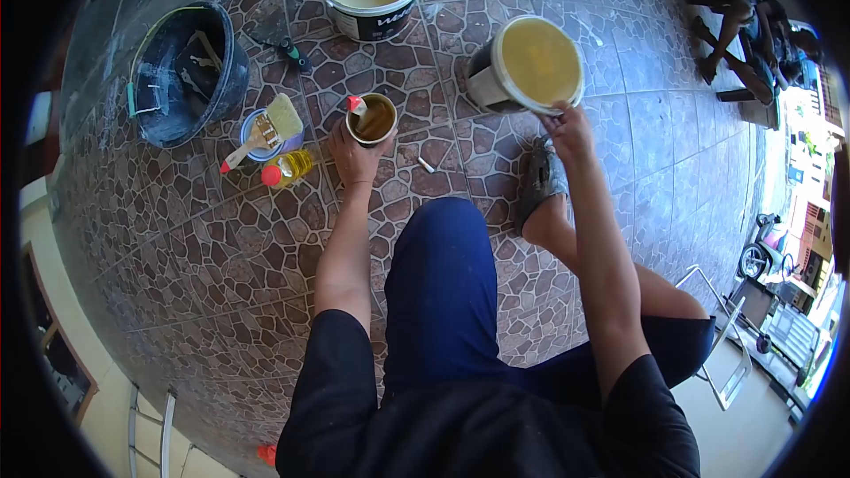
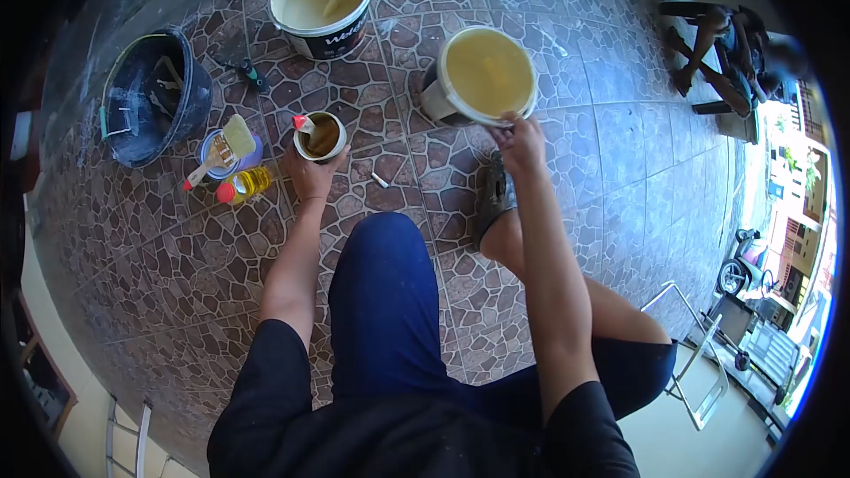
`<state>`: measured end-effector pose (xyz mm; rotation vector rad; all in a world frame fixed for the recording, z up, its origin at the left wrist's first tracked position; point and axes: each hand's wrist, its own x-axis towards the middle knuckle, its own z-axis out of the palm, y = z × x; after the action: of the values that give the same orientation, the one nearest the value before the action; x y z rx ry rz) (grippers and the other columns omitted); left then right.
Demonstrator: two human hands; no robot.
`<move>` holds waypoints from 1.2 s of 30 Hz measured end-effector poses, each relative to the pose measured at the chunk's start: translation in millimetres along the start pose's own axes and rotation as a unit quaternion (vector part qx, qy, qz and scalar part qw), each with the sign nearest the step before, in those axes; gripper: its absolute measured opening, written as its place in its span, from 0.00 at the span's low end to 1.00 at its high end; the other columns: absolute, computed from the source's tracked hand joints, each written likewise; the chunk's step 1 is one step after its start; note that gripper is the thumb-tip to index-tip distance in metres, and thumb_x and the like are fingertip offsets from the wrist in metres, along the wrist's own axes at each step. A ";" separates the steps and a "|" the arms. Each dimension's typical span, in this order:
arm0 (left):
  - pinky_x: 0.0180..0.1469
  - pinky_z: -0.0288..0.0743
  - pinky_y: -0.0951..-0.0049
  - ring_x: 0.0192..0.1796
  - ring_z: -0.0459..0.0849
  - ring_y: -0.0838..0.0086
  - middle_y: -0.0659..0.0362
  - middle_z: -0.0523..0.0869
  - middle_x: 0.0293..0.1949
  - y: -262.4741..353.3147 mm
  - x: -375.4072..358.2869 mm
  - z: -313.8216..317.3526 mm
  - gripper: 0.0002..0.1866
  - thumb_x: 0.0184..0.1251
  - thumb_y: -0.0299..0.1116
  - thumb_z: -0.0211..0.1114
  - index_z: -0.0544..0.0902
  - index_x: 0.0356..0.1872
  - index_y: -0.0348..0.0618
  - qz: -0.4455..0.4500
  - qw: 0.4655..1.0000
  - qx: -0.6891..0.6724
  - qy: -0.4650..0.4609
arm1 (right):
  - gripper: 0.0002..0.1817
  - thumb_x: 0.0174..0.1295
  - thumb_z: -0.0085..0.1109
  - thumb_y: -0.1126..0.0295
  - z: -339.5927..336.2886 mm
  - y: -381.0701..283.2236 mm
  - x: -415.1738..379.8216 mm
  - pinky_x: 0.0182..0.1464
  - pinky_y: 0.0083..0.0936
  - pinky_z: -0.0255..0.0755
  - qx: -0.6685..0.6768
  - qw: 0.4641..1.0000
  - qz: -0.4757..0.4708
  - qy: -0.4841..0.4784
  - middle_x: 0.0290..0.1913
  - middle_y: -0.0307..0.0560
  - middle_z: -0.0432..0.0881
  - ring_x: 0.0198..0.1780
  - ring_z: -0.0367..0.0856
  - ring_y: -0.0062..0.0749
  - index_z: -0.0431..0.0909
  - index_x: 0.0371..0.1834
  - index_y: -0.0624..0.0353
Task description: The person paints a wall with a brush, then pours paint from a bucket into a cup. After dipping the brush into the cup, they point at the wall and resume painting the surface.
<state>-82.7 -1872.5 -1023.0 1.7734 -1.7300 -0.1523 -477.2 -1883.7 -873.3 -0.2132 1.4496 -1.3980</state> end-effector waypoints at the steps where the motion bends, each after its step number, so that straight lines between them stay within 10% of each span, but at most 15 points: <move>1: 0.60 0.75 0.50 0.56 0.83 0.48 0.47 0.85 0.52 0.4 0.4 -0.2 0.52 0.44 0.66 0.85 0.79 0.63 0.37 0.002 1.000 -0.003 -0.002 | 0.15 0.70 0.57 0.79 -5.2 6.8 -9.2 0.53 0.43 0.93 -0.013 0.999 0.012 -0.027 0.53 0.60 0.83 0.50 0.90 0.47 0.72 0.58 0.69; 14: 0.59 0.75 0.47 0.56 0.82 0.46 0.47 0.85 0.51 -1.8 1.9 -7.4 0.48 0.44 0.61 0.87 0.80 0.62 0.39 0.022 0.997 -0.069 0.010 | 0.20 0.69 0.71 0.71 -6.9 -7.4 -52.4 0.44 0.27 0.88 -0.197 0.949 0.134 -0.209 0.53 0.45 0.88 0.43 0.90 0.27 0.79 0.63 0.60; 22: 0.65 0.72 0.46 0.61 0.79 0.46 0.45 0.82 0.59 -0.8 -4.0 -28.1 0.50 0.45 0.51 0.90 0.74 0.68 0.40 -0.001 0.981 -0.188 -0.057 | 0.37 0.71 0.63 0.35 4.6 -23.9 -44.6 0.50 0.32 0.84 -0.374 0.918 0.019 -0.130 0.53 0.47 0.87 0.50 0.85 0.30 0.85 0.60 0.62; 29: 0.66 0.71 0.48 0.62 0.80 0.46 0.45 0.83 0.60 -5.0 -8.2 -18.1 0.49 0.46 0.45 0.90 0.73 0.69 0.38 -0.009 0.977 -0.209 -0.041 | 0.41 0.72 0.60 0.32 15.8 -33.9 -68.3 0.52 0.35 0.88 -0.407 0.895 0.137 -0.124 0.56 0.50 0.84 0.45 0.86 0.33 0.79 0.68 0.60; 36: 0.65 0.73 0.48 0.63 0.81 0.45 0.45 0.83 0.61 -12.0 -4.1 -28.1 0.51 0.44 0.40 0.91 0.72 0.70 0.38 0.006 0.971 -0.228 -0.077 | 0.33 0.75 0.64 0.46 12.3 31.9 -64.7 0.40 0.32 0.91 -0.302 0.948 0.030 -0.097 0.50 0.49 0.88 0.43 0.91 0.30 0.76 0.67 0.65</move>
<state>-58.8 -1859.5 -1008.6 1.4400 -1.6456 -0.6428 -424.3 -1834.6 -861.1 -0.6696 1.6651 -0.8223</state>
